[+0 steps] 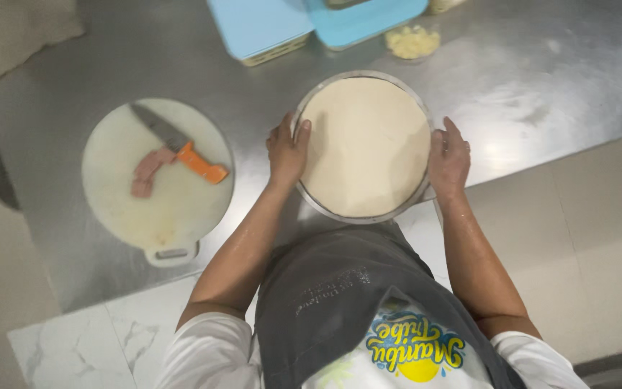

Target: The person cleans a stainless steel countertop with a cloth, washes the cloth in a sink, and then slices processed meat on a cutting board. They spread tomato sauce onto a round pizza base using a spoon.

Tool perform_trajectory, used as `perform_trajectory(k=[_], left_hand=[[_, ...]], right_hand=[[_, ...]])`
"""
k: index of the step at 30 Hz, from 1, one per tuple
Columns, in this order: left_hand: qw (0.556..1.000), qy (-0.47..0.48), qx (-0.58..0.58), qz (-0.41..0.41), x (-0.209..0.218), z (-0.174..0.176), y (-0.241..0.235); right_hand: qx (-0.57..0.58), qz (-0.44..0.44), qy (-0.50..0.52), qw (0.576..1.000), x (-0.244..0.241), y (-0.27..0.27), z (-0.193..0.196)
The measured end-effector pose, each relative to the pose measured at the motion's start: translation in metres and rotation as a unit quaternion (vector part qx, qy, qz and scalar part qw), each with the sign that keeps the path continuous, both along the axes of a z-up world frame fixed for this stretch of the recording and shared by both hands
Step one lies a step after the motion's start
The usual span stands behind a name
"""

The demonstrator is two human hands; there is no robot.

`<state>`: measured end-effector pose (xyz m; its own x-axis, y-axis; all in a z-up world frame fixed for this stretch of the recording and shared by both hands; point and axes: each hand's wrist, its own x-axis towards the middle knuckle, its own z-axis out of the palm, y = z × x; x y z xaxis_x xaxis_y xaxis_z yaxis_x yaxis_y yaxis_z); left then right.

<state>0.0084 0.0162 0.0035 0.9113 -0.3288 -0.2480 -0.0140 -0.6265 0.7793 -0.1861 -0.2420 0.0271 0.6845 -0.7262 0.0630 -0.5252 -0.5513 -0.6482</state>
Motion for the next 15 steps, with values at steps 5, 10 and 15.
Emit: perform_trajectory(k=[5, 10, 15], left_hand=[[0.997, -0.012, 0.033, 0.066, 0.018, 0.015, 0.074], [0.996, -0.024, -0.014, 0.084, 0.019, 0.01, 0.115], [0.996, -0.044, -0.031, 0.065, 0.026, 0.008, 0.122]], right_hand=[[0.018, 0.086, 0.017, 0.996, 0.053, 0.053, -0.005], [-0.071, 0.157, 0.012, 0.985, 0.083, 0.066, -0.009], [-0.061, 0.154, 0.008, 0.986, 0.088, 0.06, -0.007]])
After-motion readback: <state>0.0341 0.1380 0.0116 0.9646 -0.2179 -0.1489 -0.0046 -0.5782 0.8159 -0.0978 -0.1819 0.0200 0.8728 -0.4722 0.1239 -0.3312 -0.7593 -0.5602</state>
